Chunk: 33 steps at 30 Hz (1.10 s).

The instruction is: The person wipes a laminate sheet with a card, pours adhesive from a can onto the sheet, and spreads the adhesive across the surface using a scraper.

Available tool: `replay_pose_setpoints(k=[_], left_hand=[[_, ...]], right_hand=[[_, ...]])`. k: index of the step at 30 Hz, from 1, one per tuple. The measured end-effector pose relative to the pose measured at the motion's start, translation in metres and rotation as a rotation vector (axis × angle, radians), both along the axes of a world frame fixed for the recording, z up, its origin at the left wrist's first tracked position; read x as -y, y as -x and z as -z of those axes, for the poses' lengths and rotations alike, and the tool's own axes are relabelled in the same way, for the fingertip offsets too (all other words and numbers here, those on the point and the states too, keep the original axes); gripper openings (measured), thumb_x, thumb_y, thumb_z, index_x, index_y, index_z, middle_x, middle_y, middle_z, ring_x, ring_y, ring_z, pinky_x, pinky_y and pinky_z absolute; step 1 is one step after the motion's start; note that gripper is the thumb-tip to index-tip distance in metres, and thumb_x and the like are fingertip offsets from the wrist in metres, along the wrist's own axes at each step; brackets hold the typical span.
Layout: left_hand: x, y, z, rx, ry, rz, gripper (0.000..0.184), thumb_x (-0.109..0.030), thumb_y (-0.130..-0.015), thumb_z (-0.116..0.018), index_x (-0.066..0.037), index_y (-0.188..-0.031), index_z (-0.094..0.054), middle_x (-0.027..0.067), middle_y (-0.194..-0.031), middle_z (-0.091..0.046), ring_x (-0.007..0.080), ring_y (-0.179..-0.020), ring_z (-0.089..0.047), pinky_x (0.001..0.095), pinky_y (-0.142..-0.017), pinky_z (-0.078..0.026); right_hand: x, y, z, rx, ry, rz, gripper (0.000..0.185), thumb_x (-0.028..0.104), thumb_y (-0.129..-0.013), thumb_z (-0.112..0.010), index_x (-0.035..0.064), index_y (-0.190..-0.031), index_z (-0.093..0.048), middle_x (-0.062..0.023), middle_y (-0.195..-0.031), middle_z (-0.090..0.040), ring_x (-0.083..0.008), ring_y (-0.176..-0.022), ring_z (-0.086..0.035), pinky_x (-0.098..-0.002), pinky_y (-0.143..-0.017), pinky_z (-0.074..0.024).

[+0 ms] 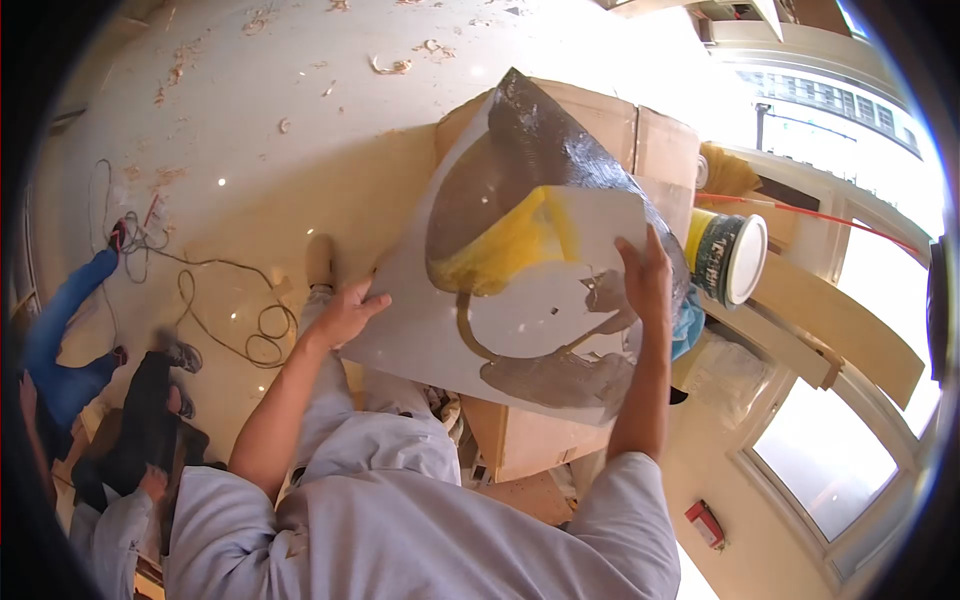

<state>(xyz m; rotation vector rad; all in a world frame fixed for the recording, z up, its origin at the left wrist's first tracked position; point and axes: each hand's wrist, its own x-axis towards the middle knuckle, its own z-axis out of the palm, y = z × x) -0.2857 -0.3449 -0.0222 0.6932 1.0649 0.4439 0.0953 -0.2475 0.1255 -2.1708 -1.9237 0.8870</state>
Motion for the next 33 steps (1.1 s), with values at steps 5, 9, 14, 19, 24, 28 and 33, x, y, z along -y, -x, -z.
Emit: replay_pose_setpoints(k=[5, 9, 14, 19, 24, 28, 33], left_hand=[[0.013, 0.000, 0.025, -0.151, -0.141, 0.021, 0.039, -0.015, -0.091, -0.056, 0.009, -0.121, -0.050, 0.0134, -0.115, -0.061, 0.0144, -0.105, -0.053, 0.0283, -0.093, -0.040], [-0.002, -0.005, 0.005, -0.126, -0.104, 0.009, 0.040, -0.015, -0.091, -0.055, 0.010, -0.121, -0.049, 0.0140, -0.115, -0.061, 0.0150, -0.103, -0.053, 0.0285, -0.093, -0.040], [0.003, -0.004, 0.014, -0.132, -0.174, -0.003, 0.039, -0.016, -0.091, -0.056, 0.010, -0.120, -0.049, 0.0135, -0.109, -0.063, 0.0138, -0.097, -0.054, 0.0280, -0.089, -0.042], [-0.001, -0.003, 0.001, -0.187, -0.156, 0.058, 0.042, -0.018, -0.090, -0.059, 0.010, -0.119, -0.050, 0.0168, -0.106, -0.064, 0.0133, -0.094, -0.054, 0.0287, -0.087, -0.043], [0.006, -0.003, 0.015, -0.395, -0.271, 0.028, 0.047, -0.021, -0.088, -0.061, 0.012, -0.120, -0.049, 0.0231, -0.109, -0.062, 0.0219, -0.101, -0.060, 0.0329, -0.087, -0.044], [-0.009, -0.003, -0.001, -0.328, -0.163, 0.037, 0.052, -0.018, -0.088, -0.060, 0.012, -0.127, -0.043, 0.0251, -0.124, -0.054, 0.0283, -0.117, -0.053, 0.0329, -0.096, -0.041], [0.001, -0.003, 0.001, -0.203, -0.141, -0.084, 0.054, -0.012, -0.087, -0.060, 0.009, -0.132, -0.040, 0.0228, -0.135, -0.046, 0.0285, -0.127, -0.044, 0.0317, -0.104, -0.035]], right_hand=[[0.055, 0.041, 0.017, -0.061, -0.054, -0.416, 0.022, 0.004, -0.081, -0.066, 0.0036, -0.103, -0.062, -0.0164, -0.093, -0.064, -0.0365, -0.082, -0.058, -0.0410, -0.075, -0.0477], [0.058, -0.023, -0.003, -0.106, -0.063, 0.236, 0.026, 0.006, -0.086, -0.060, -0.0014, -0.110, -0.057, -0.0146, -0.095, -0.063, -0.0242, -0.089, -0.059, -0.0344, -0.082, -0.0454], [-0.011, -0.070, 0.062, -0.173, -0.242, 0.244, 0.033, 0.013, -0.087, -0.060, -0.0017, -0.116, -0.054, -0.0176, -0.105, -0.061, -0.0220, -0.094, -0.058, -0.0331, -0.083, -0.0448], [0.015, 0.038, 0.085, -0.027, -0.133, -0.374, 0.015, 0.003, -0.084, -0.056, 0.0055, -0.094, -0.066, -0.0165, -0.103, -0.065, -0.0337, -0.096, -0.062, -0.0394, -0.085, -0.0492], [0.002, 0.036, 0.054, 0.176, -0.232, -0.607, 0.019, 0.007, -0.086, -0.056, 0.0022, -0.103, -0.061, -0.0188, -0.102, -0.065, -0.0336, -0.097, -0.063, -0.0401, -0.084, -0.0492], [-0.131, 0.020, 0.080, -0.180, -0.256, -0.105, 0.033, 0.016, -0.086, -0.060, -0.0034, -0.113, -0.053, -0.0220, -0.090, -0.066, -0.0303, -0.074, -0.065, -0.0364, -0.065, -0.0514], [-0.121, 0.078, 0.088, 0.023, -0.194, -0.386, 0.041, 0.014, -0.086, -0.061, -0.0006, -0.122, -0.047, -0.0218, -0.097, -0.065, -0.0338, -0.083, -0.064, -0.0397, -0.076, -0.0503]])
